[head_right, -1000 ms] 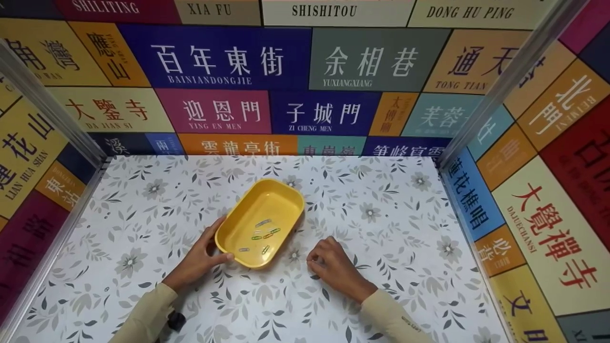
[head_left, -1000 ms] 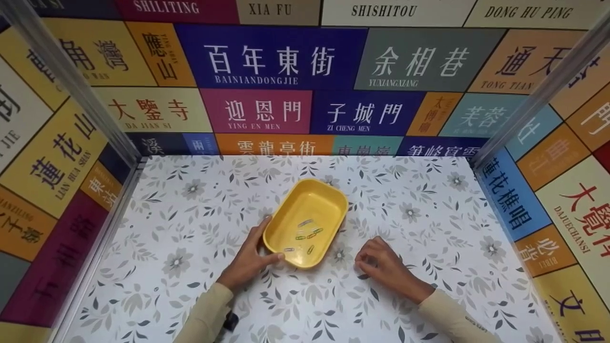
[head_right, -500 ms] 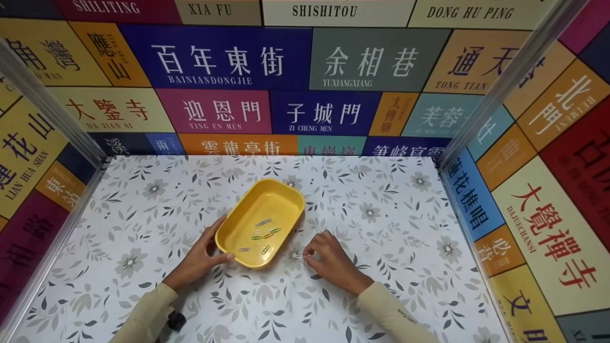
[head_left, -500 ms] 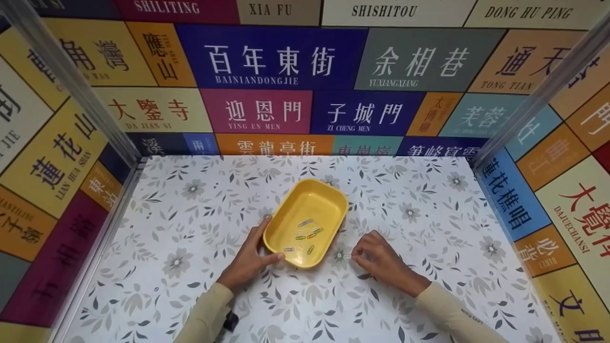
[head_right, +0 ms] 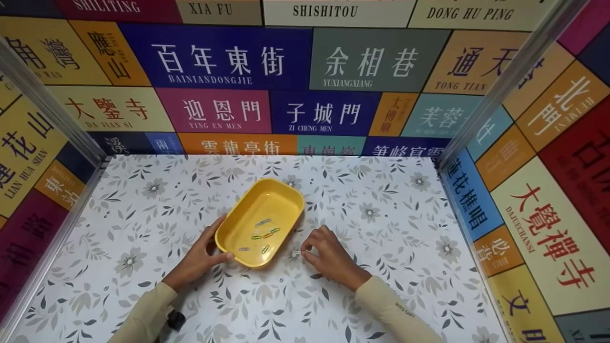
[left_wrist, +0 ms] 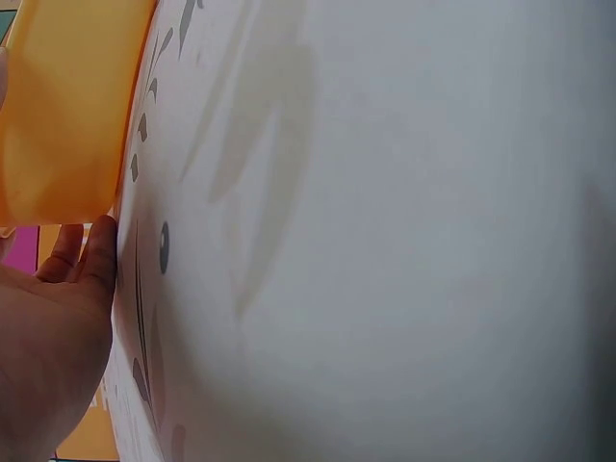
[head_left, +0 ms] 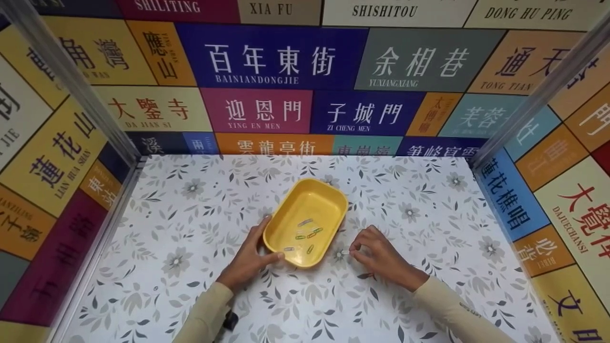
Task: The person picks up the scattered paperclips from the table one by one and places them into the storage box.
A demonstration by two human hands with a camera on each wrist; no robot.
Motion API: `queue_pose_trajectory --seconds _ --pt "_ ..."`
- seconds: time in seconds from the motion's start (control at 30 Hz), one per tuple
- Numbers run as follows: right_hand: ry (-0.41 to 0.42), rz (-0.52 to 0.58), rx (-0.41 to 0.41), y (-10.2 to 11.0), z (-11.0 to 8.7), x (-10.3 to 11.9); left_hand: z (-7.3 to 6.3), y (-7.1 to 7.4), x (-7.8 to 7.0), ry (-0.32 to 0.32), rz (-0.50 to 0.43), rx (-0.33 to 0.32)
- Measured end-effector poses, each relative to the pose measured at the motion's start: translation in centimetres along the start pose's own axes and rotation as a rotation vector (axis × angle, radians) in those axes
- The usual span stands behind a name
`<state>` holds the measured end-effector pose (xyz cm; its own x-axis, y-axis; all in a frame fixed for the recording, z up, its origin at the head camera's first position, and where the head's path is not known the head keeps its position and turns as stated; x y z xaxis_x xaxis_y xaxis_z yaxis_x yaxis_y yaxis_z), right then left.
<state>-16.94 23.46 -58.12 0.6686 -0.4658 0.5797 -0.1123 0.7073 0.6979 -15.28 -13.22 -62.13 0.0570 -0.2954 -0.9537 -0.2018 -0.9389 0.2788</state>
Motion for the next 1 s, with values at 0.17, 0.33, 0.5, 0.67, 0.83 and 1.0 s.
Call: queue_pose_trajectory --seconds 0.17,0.33,0.5,0.67,0.83,1.0 --pt "-0.044 -0.010 0.026 0.2 0.4 0.1 0.1 0.0 -0.1 -0.032 0.000 0.005" --pt "-0.046 -0.024 0.035 0.5 0.9 0.2 0.2 0.0 0.0 -0.021 0.008 0.000" --pt "-0.032 -0.033 0.040 0.5 1.5 0.2 0.1 0.0 -0.1 -0.011 0.008 0.000" --pt "-0.024 -0.034 0.050 0.7 2.0 0.3 0.0 0.1 -0.1 -0.009 0.006 -0.003" --pt "-0.042 -0.039 0.072 0.8 2.3 0.4 0.0 0.1 0.0 -0.024 0.008 0.002" --pt "-0.067 -0.027 0.096 0.7 2.6 0.4 0.1 0.1 0.0 -0.021 0.004 0.005"
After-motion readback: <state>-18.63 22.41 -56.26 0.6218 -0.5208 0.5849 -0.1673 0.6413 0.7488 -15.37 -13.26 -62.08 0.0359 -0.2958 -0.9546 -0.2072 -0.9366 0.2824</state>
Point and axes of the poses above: each hand's wrist, its own z-axis towards the middle knuckle, its own y-axis out of the back of the hand, x = y × z, the point moved 2 cm from there along z, towards the middle knuckle, and after that the axes turned 2 degrees about -y, right-handed, at the moved point
